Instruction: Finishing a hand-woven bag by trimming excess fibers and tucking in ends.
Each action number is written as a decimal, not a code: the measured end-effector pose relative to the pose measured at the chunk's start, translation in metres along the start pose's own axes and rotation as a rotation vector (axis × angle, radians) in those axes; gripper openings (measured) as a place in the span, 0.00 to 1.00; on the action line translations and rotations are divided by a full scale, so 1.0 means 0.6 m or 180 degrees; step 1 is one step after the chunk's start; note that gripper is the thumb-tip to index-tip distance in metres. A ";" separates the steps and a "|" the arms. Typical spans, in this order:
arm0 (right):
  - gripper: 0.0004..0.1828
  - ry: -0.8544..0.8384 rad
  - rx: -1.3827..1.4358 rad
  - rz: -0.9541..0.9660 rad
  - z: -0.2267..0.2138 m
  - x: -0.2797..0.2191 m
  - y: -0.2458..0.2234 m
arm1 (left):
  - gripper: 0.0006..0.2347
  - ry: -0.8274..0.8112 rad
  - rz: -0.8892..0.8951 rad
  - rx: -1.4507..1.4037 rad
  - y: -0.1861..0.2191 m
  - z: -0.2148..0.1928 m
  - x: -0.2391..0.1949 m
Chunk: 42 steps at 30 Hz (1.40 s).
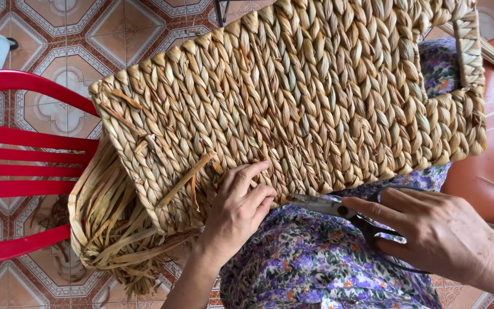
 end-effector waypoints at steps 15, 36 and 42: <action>0.52 0.0254 0.0250 -0.0598 0.005 0.018 -0.008 | 0.07 -0.0057 0.0101 -0.0210 0.018 -0.025 0.025; 0.46 -0.0147 0.0000 -0.0577 0.025 0.027 -0.028 | 0.04 0.0421 -0.0084 -0.0425 -0.012 -0.006 -0.001; 0.45 0.0505 0.0667 -0.0729 0.012 0.024 -0.004 | 0.04 0.1030 -0.0791 -0.0721 -0.055 -0.007 -0.021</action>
Point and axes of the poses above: each hand's wrist, its own x-axis towards the middle knuckle, its own z-axis out of the palm, y = z × x, the point moved 5 cm from there along x, towards the middle knuckle, and after that the axes turned 14 degrees about z, right-handed, at the moved point
